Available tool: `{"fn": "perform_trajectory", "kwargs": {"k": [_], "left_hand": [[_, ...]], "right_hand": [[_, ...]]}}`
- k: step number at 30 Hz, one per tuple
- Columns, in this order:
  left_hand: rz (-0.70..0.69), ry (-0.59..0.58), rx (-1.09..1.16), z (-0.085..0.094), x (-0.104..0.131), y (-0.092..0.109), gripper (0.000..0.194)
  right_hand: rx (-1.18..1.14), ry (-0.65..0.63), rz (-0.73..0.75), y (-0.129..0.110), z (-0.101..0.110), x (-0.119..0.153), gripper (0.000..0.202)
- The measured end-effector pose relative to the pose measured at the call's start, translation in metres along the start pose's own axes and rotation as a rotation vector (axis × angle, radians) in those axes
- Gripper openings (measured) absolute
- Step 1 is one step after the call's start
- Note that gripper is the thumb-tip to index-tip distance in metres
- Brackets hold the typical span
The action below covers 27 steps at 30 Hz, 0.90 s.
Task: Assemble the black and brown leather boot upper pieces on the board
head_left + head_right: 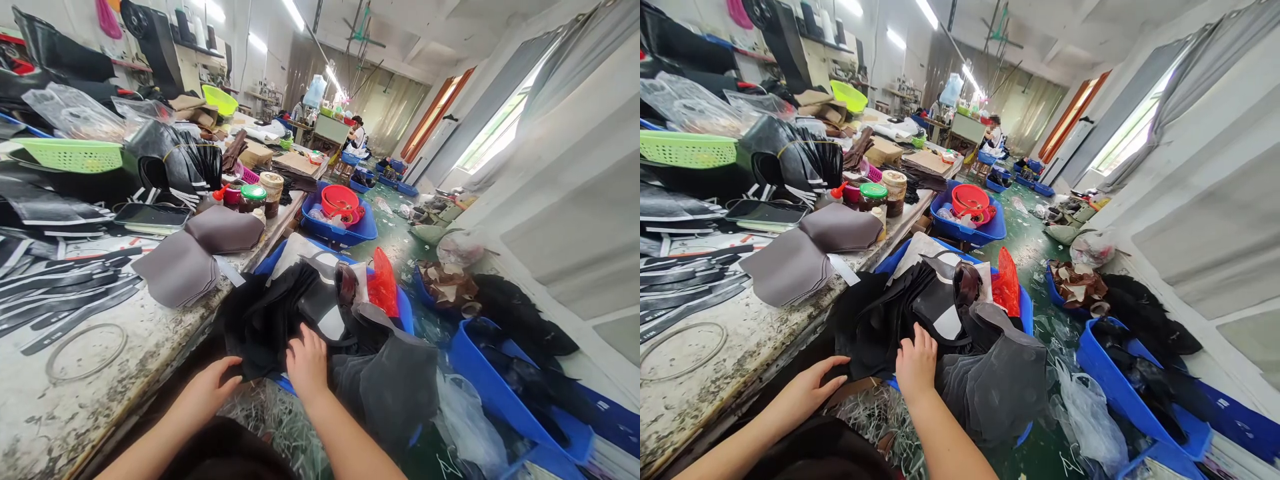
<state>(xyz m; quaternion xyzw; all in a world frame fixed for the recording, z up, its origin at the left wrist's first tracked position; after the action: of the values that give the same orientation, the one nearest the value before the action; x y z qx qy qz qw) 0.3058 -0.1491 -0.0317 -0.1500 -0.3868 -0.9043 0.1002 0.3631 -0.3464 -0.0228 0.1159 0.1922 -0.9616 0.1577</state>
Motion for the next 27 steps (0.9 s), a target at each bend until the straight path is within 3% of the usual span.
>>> {"fn": "perform_trajectory", "kwargs": {"k": [11, 27], "left_hand": [[-0.006, 0.021, 0.016, -0.002, 0.0, -0.004, 0.046], [0.007, 0.013, 0.027, 0.0, 0.004, 0.0, 0.044]], "right_hand": [[0.035, -0.076, 0.271, -0.039, -0.022, 0.008, 0.02], [-0.045, -0.137, 0.232, -0.036, -0.024, 0.012, 0.025]]}}
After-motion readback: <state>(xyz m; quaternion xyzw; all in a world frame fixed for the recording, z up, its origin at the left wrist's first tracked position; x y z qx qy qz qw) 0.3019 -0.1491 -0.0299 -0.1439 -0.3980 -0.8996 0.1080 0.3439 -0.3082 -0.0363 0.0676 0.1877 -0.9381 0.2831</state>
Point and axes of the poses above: each hand's wrist, its own x-axis away from the middle knuckle, its own z-axis out of the back of the hand, y = z × x, the point moved 3 cm from there along -x, towards the middle knuckle, and after that the axes turned 2 degrees about -x, right-handed, at the moved point
